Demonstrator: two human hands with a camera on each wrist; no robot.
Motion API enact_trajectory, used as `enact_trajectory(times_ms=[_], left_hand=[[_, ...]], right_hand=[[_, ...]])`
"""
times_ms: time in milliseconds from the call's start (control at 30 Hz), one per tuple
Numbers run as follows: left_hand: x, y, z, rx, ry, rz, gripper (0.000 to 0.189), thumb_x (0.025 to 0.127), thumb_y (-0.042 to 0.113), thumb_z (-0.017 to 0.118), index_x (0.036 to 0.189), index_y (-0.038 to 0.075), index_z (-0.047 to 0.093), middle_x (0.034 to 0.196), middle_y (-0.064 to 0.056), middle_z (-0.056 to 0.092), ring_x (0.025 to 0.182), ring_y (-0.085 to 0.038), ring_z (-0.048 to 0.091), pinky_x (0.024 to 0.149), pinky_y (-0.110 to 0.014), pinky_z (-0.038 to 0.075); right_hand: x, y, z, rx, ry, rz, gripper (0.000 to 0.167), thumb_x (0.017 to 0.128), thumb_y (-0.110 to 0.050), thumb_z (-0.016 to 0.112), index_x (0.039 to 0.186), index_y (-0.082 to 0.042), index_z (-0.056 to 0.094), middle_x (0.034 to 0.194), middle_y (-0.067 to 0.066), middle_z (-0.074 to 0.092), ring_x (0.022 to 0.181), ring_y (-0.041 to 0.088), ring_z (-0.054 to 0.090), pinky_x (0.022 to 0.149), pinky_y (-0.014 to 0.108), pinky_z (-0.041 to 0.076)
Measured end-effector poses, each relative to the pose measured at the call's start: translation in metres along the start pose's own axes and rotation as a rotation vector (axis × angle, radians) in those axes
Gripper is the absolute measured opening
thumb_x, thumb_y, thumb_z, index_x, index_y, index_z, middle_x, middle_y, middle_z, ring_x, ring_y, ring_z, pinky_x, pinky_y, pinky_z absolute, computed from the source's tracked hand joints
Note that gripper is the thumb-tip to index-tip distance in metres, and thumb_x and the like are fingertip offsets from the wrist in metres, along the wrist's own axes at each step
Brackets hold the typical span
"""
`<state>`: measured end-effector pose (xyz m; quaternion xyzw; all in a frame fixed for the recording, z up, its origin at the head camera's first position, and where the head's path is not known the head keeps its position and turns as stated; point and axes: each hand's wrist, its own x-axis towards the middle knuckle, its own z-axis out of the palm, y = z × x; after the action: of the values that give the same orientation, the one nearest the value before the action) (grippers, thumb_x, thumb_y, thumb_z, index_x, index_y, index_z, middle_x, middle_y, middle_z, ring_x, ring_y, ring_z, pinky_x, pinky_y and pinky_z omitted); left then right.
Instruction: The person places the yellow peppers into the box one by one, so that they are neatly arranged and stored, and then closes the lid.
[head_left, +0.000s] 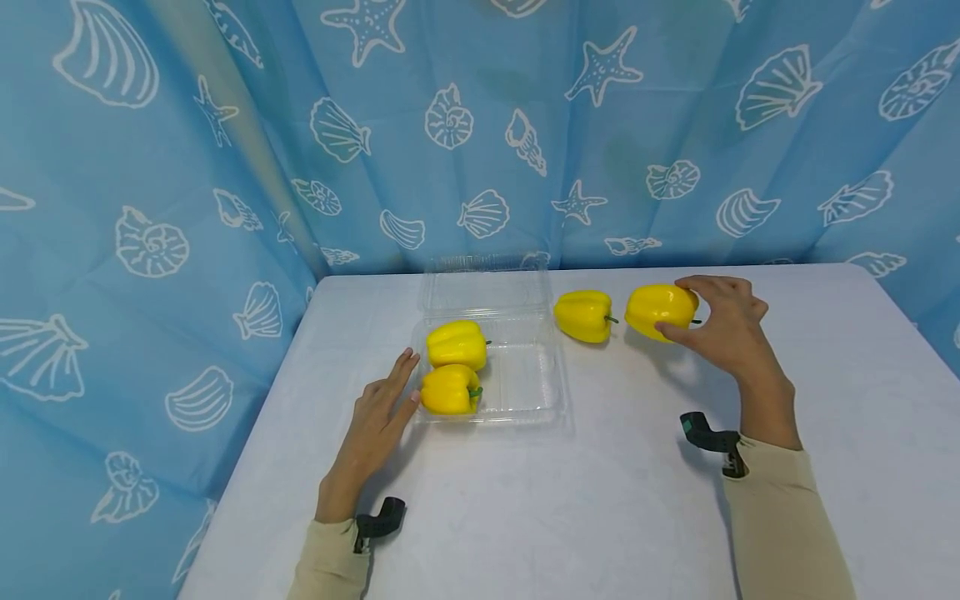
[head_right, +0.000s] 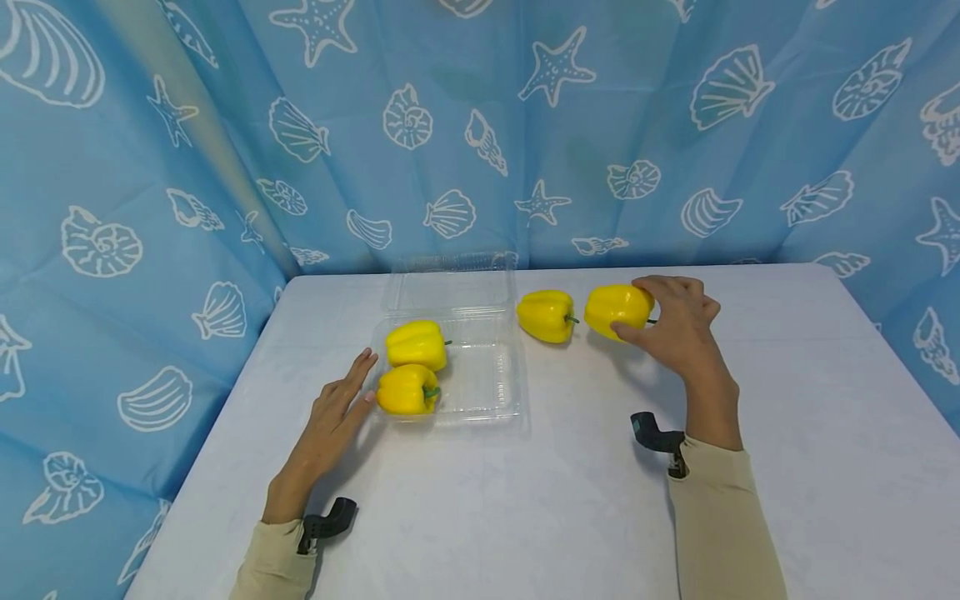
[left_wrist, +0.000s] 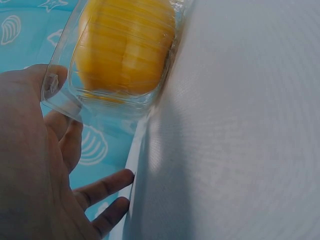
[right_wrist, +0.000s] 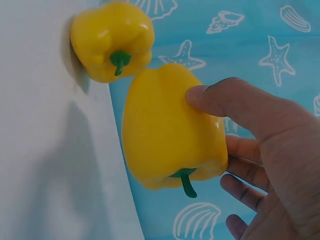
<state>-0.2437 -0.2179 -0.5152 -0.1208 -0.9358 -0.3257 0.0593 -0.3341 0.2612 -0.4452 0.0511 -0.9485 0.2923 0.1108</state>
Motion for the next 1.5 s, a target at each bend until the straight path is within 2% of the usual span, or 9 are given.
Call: enact_trajectory(times_ms=[300, 533, 800, 1200, 1500], left_hand=[[0.001, 0.001, 0.001, 0.011, -0.002, -0.001, 0.058, 0.107, 0.045, 0.039, 0.161, 0.031, 0.022, 0.166, 0.009, 0.016, 0.133, -0.040, 0.038, 0.105, -0.063, 0.024], [0.001, 0.000, 0.001, -0.001, -0.005, 0.000, 0.056, 0.107, 0.046, 0.038, 0.160, 0.034, 0.023, 0.165, 0.013, 0.017, 0.132, -0.039, 0.039, 0.104, -0.064, 0.024], [0.000, 0.000, 0.001, 0.008, -0.005, -0.002, 0.056, 0.108, 0.045, 0.038, 0.160, 0.033, 0.023, 0.165, 0.011, 0.017, 0.133, -0.040, 0.038, 0.103, -0.064, 0.026], [0.001, 0.001, 0.000, 0.002, -0.013, -0.018, 0.056, 0.108, 0.046, 0.037, 0.160, 0.035, 0.022, 0.165, 0.014, 0.016, 0.134, -0.040, 0.037, 0.105, -0.062, 0.025], [0.000, 0.001, -0.001, -0.003, -0.014, -0.020, 0.056, 0.107, 0.048, 0.036, 0.160, 0.035, 0.022, 0.165, 0.014, 0.016, 0.134, -0.040, 0.037, 0.105, -0.063, 0.024]], right_hand=[[-0.003, -0.007, -0.003, 0.002, 0.007, -0.013, 0.068, 0.080, -0.025, 0.084, 0.137, -0.001, 0.055, 0.142, 0.025, 0.047, 0.127, 0.045, 0.025, 0.093, 0.065, 0.016], [-0.004, -0.010, -0.001, 0.017, 0.030, -0.028, 0.068, 0.080, -0.026, 0.085, 0.136, -0.001, 0.056, 0.141, 0.025, 0.048, 0.126, 0.044, 0.027, 0.093, 0.065, 0.017], [-0.004, -0.011, 0.001, 0.021, 0.024, -0.039, 0.069, 0.080, -0.027, 0.085, 0.136, -0.002, 0.055, 0.142, 0.024, 0.048, 0.125, 0.043, 0.027, 0.093, 0.064, 0.020], [-0.005, -0.020, 0.000, 0.033, 0.027, -0.059, 0.069, 0.079, -0.028, 0.086, 0.137, -0.004, 0.056, 0.143, 0.023, 0.048, 0.125, 0.043, 0.028, 0.094, 0.064, 0.021], [-0.006, -0.026, -0.002, 0.043, 0.041, -0.105, 0.068, 0.079, -0.027, 0.086, 0.136, -0.003, 0.057, 0.142, 0.023, 0.049, 0.124, 0.043, 0.029, 0.093, 0.064, 0.020]])
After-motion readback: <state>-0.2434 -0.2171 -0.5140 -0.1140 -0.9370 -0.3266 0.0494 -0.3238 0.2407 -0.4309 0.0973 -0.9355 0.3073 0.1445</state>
